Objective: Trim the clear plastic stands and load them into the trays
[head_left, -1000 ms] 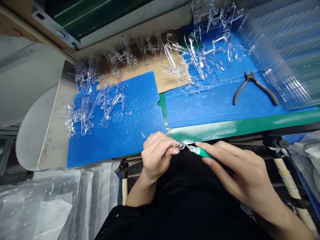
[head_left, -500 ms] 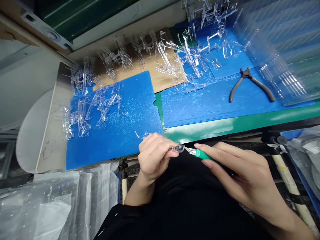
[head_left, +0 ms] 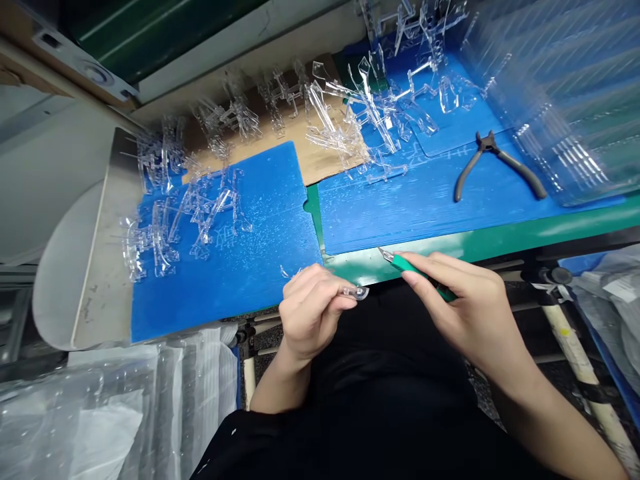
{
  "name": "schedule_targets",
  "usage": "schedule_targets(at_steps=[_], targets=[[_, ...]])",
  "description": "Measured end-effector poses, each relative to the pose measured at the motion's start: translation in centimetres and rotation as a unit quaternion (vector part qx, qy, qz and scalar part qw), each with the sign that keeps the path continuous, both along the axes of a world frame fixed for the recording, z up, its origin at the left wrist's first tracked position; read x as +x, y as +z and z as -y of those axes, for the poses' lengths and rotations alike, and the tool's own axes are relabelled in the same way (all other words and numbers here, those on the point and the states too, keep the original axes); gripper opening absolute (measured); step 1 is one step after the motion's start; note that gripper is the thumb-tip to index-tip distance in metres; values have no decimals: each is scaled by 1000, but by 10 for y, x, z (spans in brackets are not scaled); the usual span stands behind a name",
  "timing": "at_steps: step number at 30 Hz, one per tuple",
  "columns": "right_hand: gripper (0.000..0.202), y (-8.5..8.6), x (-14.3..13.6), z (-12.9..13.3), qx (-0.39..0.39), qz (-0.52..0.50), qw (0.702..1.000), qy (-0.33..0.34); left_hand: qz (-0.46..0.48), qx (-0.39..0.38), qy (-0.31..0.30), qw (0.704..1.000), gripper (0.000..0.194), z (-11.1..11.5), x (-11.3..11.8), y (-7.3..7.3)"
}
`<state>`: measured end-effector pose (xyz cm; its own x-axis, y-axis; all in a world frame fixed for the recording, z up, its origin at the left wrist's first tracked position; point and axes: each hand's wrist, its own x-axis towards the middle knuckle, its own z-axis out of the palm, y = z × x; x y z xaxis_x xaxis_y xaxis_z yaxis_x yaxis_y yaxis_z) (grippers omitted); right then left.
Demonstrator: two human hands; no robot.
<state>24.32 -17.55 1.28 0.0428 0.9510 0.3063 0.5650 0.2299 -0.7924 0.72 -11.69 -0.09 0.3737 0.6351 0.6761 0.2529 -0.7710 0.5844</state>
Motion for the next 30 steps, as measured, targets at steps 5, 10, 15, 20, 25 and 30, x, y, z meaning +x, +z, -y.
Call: schedule_targets(at_steps=[5, 10, 15, 20, 25, 30], targets=[[22, 6, -10, -3, -69, -136, 988, 11, 20, -65, -21, 997, 17, -1, -1, -3], [19, 11, -28, -10, -153, -356, 919, 78, 13, -137, -68, 988, 18, 0, -1, 1], [18, 17, -32, -17, -220, -461, 851, 123, 5, -154, -92, 984, 16, -1, -1, 3], [22, 8, -30, -19, -295, -531, 774, 177, -29, -175, -105, 979, 13, -3, -3, 5], [26, 3, -28, -21, -296, -490, 798, 187, -50, -224, -100, 968, 7, -1, -9, 10], [19, 9, -32, -21, -252, -417, 864, 124, -71, -244, -99, 962, 47, -3, -15, 17]])
